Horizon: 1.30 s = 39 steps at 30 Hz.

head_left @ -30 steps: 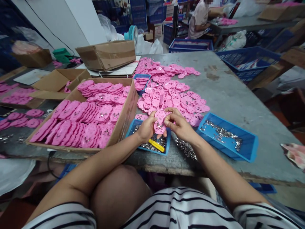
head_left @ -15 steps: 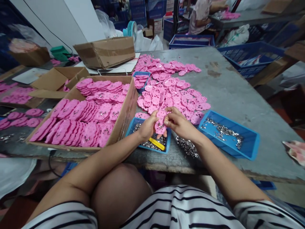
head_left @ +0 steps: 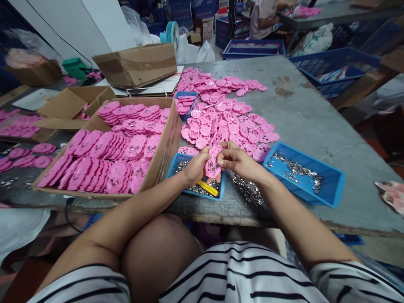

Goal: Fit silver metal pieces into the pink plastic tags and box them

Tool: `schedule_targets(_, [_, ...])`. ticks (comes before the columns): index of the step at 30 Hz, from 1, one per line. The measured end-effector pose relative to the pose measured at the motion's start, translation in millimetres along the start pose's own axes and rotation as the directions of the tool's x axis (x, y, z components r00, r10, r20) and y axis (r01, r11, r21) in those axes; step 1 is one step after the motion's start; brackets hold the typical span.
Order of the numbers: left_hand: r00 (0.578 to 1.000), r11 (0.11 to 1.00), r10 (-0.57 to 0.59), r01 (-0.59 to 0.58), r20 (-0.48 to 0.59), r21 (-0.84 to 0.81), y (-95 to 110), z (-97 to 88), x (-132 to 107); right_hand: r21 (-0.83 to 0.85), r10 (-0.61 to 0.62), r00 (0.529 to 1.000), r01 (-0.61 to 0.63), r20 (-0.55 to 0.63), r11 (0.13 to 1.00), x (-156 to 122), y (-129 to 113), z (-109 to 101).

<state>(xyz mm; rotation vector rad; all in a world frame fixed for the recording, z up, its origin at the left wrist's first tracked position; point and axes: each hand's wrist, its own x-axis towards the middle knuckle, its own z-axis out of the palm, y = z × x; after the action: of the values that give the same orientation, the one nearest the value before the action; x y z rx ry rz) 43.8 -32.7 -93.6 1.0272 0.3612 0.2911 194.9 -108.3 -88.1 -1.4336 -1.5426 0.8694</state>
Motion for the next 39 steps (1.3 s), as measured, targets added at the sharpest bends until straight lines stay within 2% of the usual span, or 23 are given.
schedule_targets(7, [0.998, 0.999, -0.03, 0.031, -0.052, 0.017, 1.6, -0.3, -0.5, 0.024, 0.05, 0.998, -0.049, -0.026, 0.999, 2.8, -3.3, 2.4])
schedule_targets(14, [0.999, 0.998, 0.01, -0.007, -0.051, 0.065, 1.3, 2.4, -2.0, 0.057, 0.077, 0.992, -0.072, -0.098, 0.996, 1.8, -0.1, 6.1])
schedule_targets(19, [0.999, 0.993, -0.016, 0.021, -0.05, 0.115, 0.9, 2.5, -2.3, 0.113, 0.109, 0.983, -0.093, -0.145, 0.989, -1.6, -0.1, 8.8])
schedule_targets(26, [0.999, 0.997, -0.005, 0.009, -0.052, 0.08, -1.2, 1.5, -1.4, 0.161, 0.124, 0.976, -0.095, -0.181, 0.982, -3.2, 0.1, 8.6])
schedule_targets(30, [0.999, 0.997, -0.027, 0.03, -0.041, 0.073, 0.1, 2.6, -1.6, 0.167, 0.137, 0.978, -0.111, -0.156, 0.98, -2.1, 1.7, 6.0])
schedule_targets(39, [0.997, 0.992, -0.059, 0.064, -0.049, 0.112, 7.0, 7.5, -3.5, 0.112, 0.165, 0.986, -0.161, -0.021, 0.981, -0.1, -8.9, -1.4])
